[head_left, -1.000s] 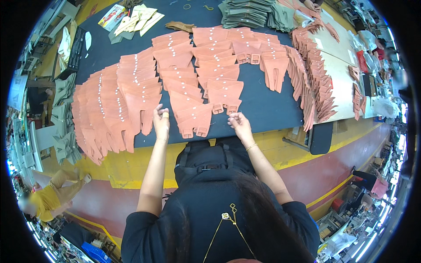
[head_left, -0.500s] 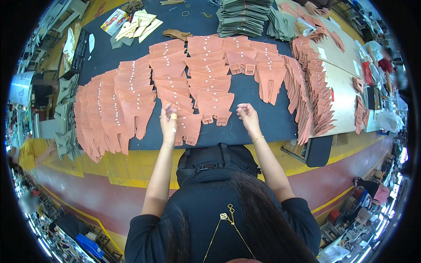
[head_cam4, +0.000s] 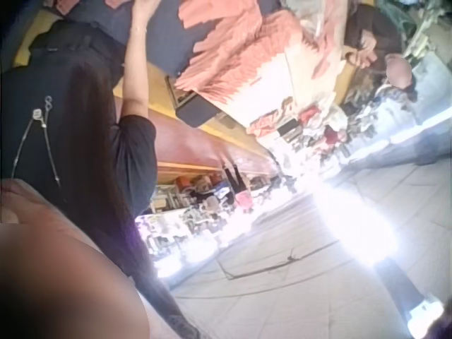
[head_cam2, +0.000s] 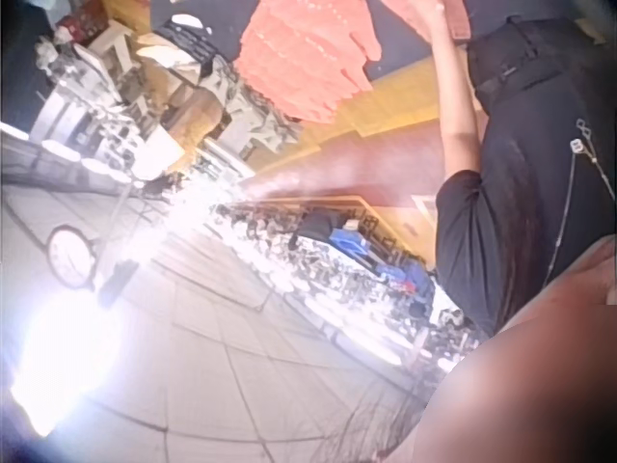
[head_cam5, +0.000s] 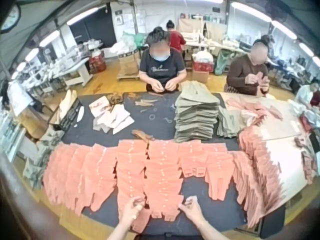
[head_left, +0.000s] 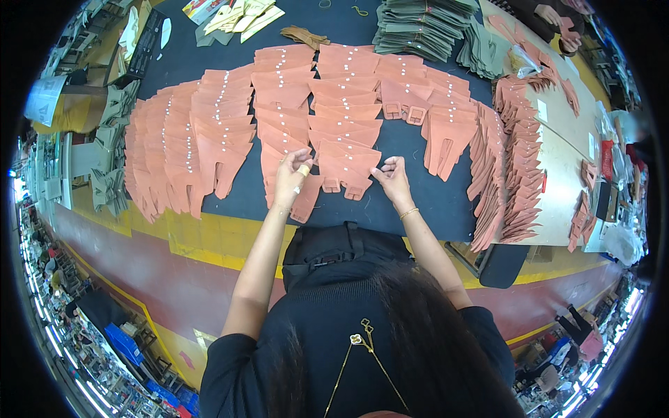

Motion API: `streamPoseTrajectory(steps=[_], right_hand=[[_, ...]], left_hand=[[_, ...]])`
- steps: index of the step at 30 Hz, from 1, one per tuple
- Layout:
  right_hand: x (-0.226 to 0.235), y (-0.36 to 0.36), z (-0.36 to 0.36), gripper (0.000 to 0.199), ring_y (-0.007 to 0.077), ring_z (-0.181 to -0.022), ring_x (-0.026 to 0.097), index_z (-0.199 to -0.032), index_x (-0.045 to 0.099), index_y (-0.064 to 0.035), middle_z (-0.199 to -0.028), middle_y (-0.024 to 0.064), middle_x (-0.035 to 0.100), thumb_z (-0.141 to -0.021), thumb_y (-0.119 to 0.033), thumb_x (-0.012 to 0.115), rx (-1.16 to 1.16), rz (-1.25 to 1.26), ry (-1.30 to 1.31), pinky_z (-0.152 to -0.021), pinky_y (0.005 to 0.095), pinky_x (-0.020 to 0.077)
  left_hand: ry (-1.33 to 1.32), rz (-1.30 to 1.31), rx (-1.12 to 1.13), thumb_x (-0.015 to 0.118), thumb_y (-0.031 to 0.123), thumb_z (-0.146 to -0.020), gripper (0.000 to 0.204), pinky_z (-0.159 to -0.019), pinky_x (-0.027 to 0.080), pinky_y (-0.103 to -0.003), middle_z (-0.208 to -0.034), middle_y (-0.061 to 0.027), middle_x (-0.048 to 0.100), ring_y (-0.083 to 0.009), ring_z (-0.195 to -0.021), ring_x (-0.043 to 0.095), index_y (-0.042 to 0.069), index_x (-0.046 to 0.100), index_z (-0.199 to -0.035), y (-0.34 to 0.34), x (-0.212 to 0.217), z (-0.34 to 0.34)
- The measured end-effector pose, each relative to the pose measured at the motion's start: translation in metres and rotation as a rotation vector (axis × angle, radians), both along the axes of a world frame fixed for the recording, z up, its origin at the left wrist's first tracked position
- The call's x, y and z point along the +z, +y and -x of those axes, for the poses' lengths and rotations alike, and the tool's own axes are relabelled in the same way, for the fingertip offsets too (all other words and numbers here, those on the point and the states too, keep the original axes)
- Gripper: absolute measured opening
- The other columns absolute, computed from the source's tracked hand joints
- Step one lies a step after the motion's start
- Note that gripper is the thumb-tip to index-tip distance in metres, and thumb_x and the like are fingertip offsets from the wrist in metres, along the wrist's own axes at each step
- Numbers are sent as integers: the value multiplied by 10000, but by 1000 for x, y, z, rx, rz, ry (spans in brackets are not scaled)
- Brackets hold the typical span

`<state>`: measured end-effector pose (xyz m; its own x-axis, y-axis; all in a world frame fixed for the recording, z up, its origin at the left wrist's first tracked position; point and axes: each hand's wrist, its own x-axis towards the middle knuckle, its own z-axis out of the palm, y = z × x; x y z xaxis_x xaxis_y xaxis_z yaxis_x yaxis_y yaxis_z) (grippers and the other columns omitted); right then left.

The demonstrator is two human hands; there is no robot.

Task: The person picks up individual pink fabric pieces from a large pile on a table, aligns them, and stacks them into a neat pile. They then gather the stacked pieces and walk to another table to place them down.

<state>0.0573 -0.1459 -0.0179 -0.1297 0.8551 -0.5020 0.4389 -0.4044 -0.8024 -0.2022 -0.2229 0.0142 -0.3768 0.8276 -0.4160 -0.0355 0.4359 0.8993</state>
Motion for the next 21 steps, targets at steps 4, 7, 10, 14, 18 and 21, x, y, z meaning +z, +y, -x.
streamPoseTrajectory(steps=[4,7,10,14,18,21], right_hand=[[-3,-8,4,451,144,-811,598,-1124,471,-30,-945,80,607,-819,-216,745,16,59,91,-748,303,505],[-3,-9,14,426,132,-799,597,-1134,467,-26,-912,53,589,-839,-192,725,-11,32,101,-722,289,505],[1,-14,22,405,117,-767,567,-1109,468,-21,-919,42,548,-839,-173,730,-133,-111,74,-684,275,496],[11,-28,15,340,128,-703,576,-1005,527,-12,-875,69,572,-811,-171,756,107,-297,-99,-665,289,497],[13,-25,13,232,219,-722,652,-810,598,-7,-786,121,663,-775,-159,769,223,-48,-117,-685,337,517],[14,-14,12,243,223,-714,649,-850,594,-8,-787,119,657,-781,-167,765,189,-76,-100,-680,334,516]], left_hand=[[126,56,-76,666,132,-883,378,-782,480,-261,-1038,-77,609,-129,-894,579,-17,571,-1216,16,-5,-7],[222,1,-66,697,139,-856,347,-746,473,-286,-955,-56,581,-136,-816,548,-9,594,-1152,27,-4,-11],[435,-46,-232,722,126,-820,290,-736,466,-320,-903,-65,545,-175,-765,527,-3,608,-1053,29,4,-12],[549,-40,-362,725,99,-792,202,-740,460,-348,-884,-101,525,-238,-748,515,-7,609,-918,28,12,-15],[540,-42,-385,716,86,-792,162,-727,463,-356,-836,-114,557,-243,-760,550,-15,601,-845,35,10,-10],[494,-12,-411,716,95,-789,165,-714,471,-363,-803,-124,593,-246,-761,584,-18,604,-832,36,6,-4]])
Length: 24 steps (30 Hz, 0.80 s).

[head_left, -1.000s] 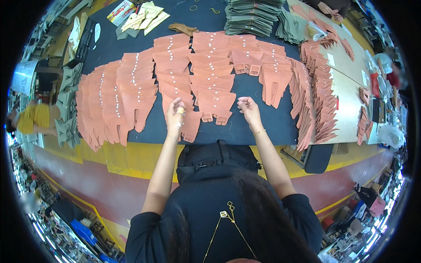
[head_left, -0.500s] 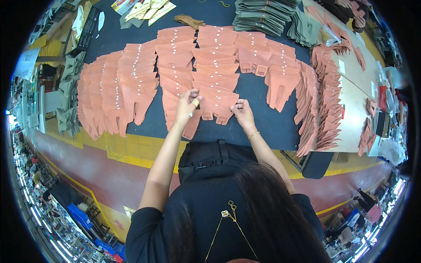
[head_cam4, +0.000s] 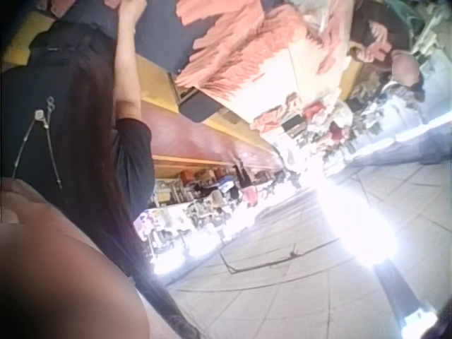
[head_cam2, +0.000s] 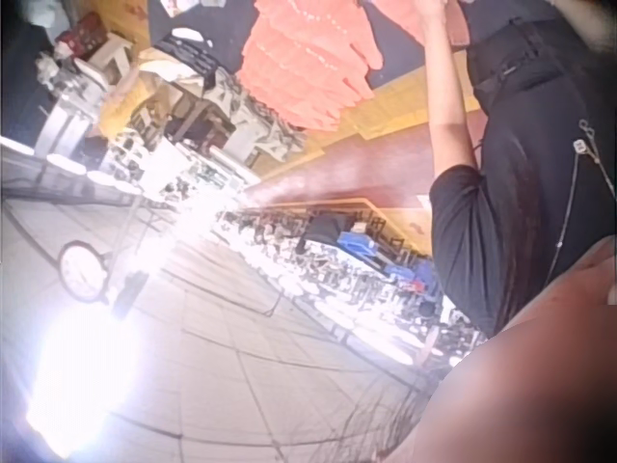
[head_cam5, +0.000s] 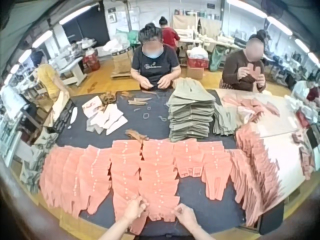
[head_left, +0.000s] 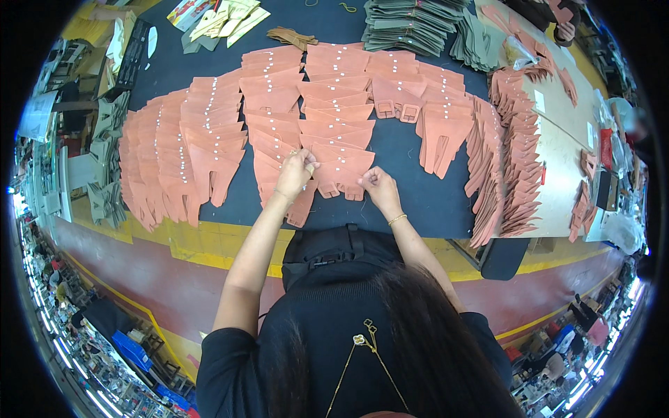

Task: The person picks up individual pink fabric pieces from a large pile on a table, aligns them, and stacks them into a neat pile. They then gather the stacked pieces and walk to another table to place them down.

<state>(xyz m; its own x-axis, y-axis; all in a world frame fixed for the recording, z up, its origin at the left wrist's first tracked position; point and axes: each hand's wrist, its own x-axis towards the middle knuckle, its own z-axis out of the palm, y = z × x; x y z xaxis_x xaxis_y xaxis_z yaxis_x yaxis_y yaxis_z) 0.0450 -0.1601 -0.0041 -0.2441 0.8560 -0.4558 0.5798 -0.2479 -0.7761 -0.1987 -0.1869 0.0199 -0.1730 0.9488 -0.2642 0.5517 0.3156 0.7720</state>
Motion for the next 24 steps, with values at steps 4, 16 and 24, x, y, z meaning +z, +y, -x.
streamPoseTrajectory(steps=[4,16,24], right_hand=[[-1,7,5,262,218,-708,648,-899,592,-3,-784,119,659,-787,-169,760,-113,-43,30,-671,335,516],[11,-8,-5,170,133,-717,595,-940,619,-3,-842,70,654,-855,-131,690,144,140,114,-676,295,492],[8,0,2,171,261,-809,649,-969,583,-13,-892,141,654,-861,-120,662,77,-107,113,-720,363,506]], left_hand=[[-41,49,-2,710,114,-794,182,-702,478,-360,-787,-134,619,-251,-751,604,-19,633,-891,1,-6,4],[50,153,-228,702,92,-748,169,-718,469,-391,-765,-137,573,-277,-772,591,-20,673,-871,4,-2,11],[-62,136,-151,701,83,-753,175,-767,487,-402,-845,-165,605,-304,-824,625,-28,659,-882,-1,-4,16]])
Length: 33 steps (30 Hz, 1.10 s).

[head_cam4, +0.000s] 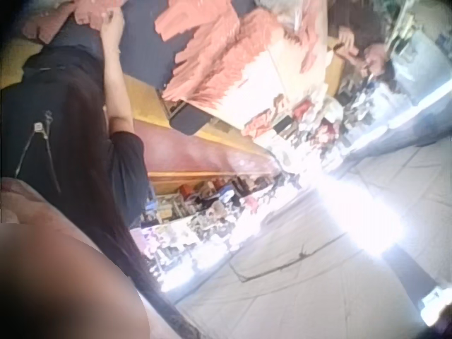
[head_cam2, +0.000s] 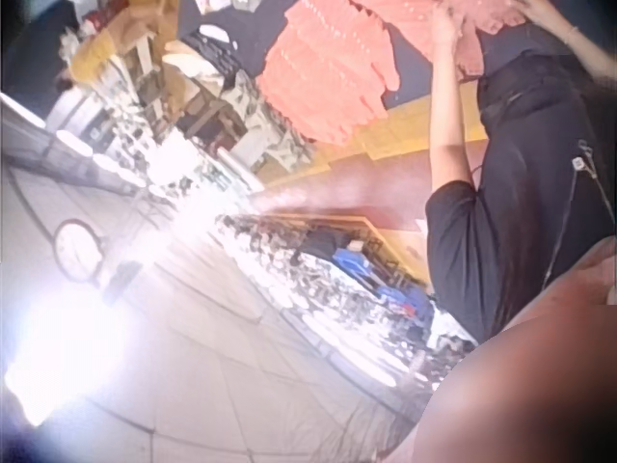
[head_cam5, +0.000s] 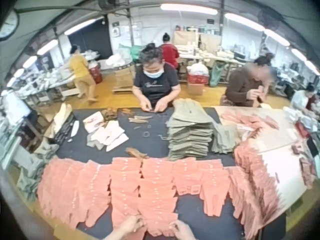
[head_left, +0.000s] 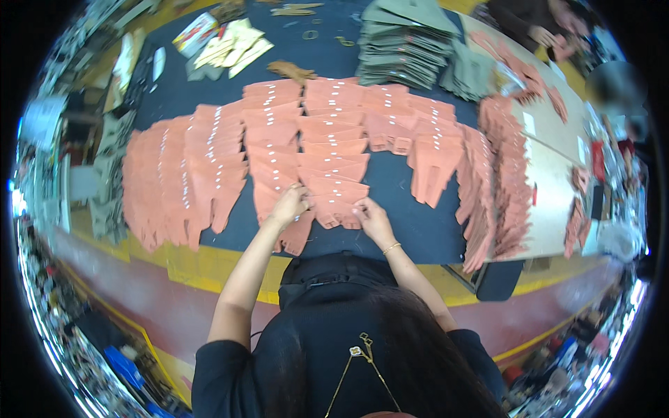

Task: The person picks up individual pink fabric pieces from a large pile on a table, aligns them, and stacks them into a neat pile. They then gather the stacked pieces and walk to another table to place them down.

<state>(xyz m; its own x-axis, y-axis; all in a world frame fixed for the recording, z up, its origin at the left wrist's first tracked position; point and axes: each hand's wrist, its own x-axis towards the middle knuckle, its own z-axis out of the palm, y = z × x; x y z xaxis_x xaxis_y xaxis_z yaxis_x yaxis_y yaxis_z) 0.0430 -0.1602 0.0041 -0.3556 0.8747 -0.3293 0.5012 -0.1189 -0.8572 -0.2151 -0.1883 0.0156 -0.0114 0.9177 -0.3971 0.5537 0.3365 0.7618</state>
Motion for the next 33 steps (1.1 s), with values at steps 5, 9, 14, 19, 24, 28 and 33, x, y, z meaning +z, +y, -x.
streamPoseTrajectory(steps=[5,9,14,19,24,28,33], right_hand=[[-7,3,4,439,196,-683,564,-1094,455,-53,-775,66,533,-792,-133,764,-144,40,-153,-655,338,493],[-15,5,1,485,161,-679,559,-1125,434,-32,-825,67,541,-785,-126,767,-156,59,-116,-638,324,498],[-23,3,-1,510,151,-682,580,-1137,424,-50,-826,66,560,-758,-126,757,-228,39,-43,-634,308,518],[-19,7,-8,436,201,-832,636,-1077,514,-26,-897,118,628,-805,-268,754,-102,163,-56,-753,334,514],[-16,6,-24,471,225,-852,636,-1081,539,-26,-913,127,642,-830,-379,726,-146,215,-85,-775,345,500],[-15,-1,-47,467,234,-859,636,-1092,560,-26,-937,128,654,-842,-391,708,-190,260,-132,-776,347,498],[-23,-4,-56,458,267,-908,619,-1091,572,-36,-970,141,621,-821,-372,727,-165,261,-122,-822,361,490]], left_hand=[[55,39,-3,695,91,-770,163,-723,487,-400,-829,-162,615,-294,-809,628,-25,657,-880,1,-8,-2],[40,39,20,689,104,-768,170,-723,485,-405,-844,-170,618,-303,-816,627,-28,650,-868,-1,-15,-3],[12,-101,26,687,208,-736,287,-675,448,-452,-806,-199,586,-355,-760,576,-27,603,-877,-12,-36,2],[-66,36,23,684,148,-769,282,-766,487,-421,-868,-179,637,-316,-843,623,-51,660,-967,-6,-51,11],[-33,82,-1,705,86,-756,213,-700,497,-365,-811,-156,634,-230,-758,631,-53,671,-914,1,-40,11],[-4,96,35,714,83,-757,206,-634,504,-349,-743,-132,650,-210,-678,637,-53,674,-907,6,-22,4],[25,49,0,712,87,-760,188,-619,506,-347,-711,-123,656,-205,-656,641,-52,669,-879,8,-15,0]])
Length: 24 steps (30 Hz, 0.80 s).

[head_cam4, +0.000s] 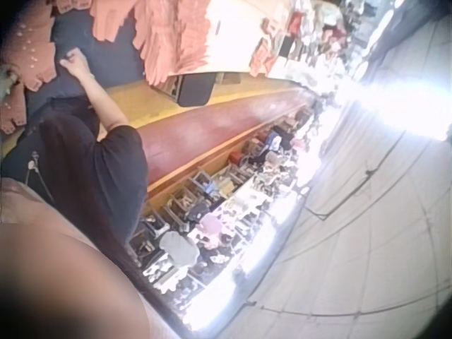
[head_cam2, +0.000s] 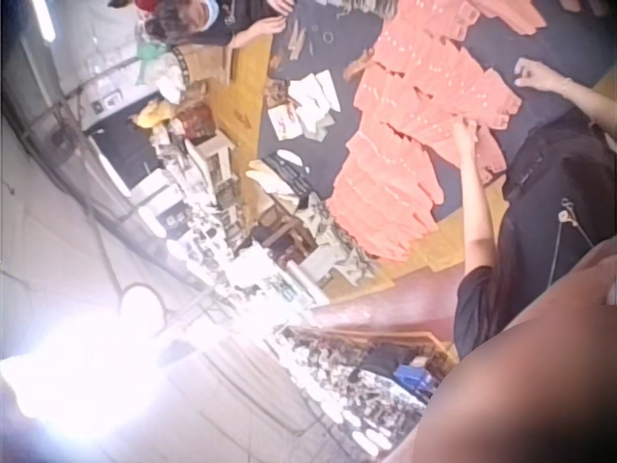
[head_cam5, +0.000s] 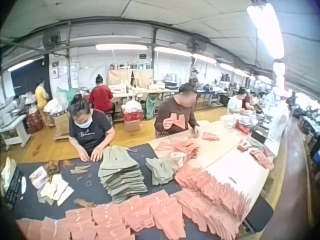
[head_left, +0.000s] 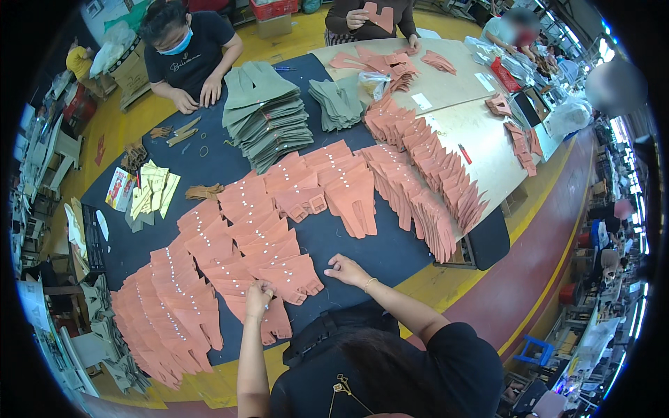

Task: The person picks up individual pink fabric pieces from a large pile on a table, aligns them, and stacks them into a neat pile. They then gather the stacked pieces and walk to another table to place them down.

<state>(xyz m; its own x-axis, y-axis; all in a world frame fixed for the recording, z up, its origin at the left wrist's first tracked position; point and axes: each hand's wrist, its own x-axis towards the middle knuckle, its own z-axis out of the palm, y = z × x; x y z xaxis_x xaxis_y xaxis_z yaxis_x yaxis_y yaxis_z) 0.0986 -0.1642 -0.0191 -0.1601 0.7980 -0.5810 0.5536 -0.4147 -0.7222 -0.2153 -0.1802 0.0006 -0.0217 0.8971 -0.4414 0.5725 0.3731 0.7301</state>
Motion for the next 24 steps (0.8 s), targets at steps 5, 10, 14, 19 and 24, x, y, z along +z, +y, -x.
streamPoseTrajectory(steps=[5,10,14,19,24], right_hand=[[-7,-4,3,426,225,-847,571,-1091,581,-57,-948,103,546,-824,-357,725,89,-131,-33,-797,329,485],[-7,-5,0,405,210,-834,561,-1069,598,-63,-949,97,524,-820,-356,726,116,-125,-19,-801,323,488],[-6,-6,0,392,207,-830,559,-1054,608,-61,-954,98,517,-820,-352,724,133,-141,-10,-798,322,489],[-8,-7,0,365,272,-957,544,-1036,624,-65,-969,117,536,-805,-326,733,114,-91,13,-876,365,457],[-11,-8,1,390,206,-849,553,-1053,618,-52,-975,100,505,-822,-348,720,155,-142,-39,-807,320,488]], left_hand=[[53,-87,-15,710,73,-749,182,-636,508,-349,-733,-139,661,-221,-675,646,-50,663,-874,-4,-9,2],[7,-24,2,626,-24,-744,136,-635,509,-289,-740,-85,674,-149,-680,636,-48,668,-871,-6,-22,5],[49,-48,-8,599,-45,-739,135,-626,506,-280,-741,-78,679,-139,-671,634,-46,667,-855,-5,-30,7],[84,12,-18,729,79,-733,193,-655,510,-359,-738,-151,668,-245,-689,657,-44,668,-870,-3,-28,7],[70,7,-7,719,78,-733,185,-643,508,-358,-723,-144,666,-245,-670,653,-45,668,-861,0,-19,4]])
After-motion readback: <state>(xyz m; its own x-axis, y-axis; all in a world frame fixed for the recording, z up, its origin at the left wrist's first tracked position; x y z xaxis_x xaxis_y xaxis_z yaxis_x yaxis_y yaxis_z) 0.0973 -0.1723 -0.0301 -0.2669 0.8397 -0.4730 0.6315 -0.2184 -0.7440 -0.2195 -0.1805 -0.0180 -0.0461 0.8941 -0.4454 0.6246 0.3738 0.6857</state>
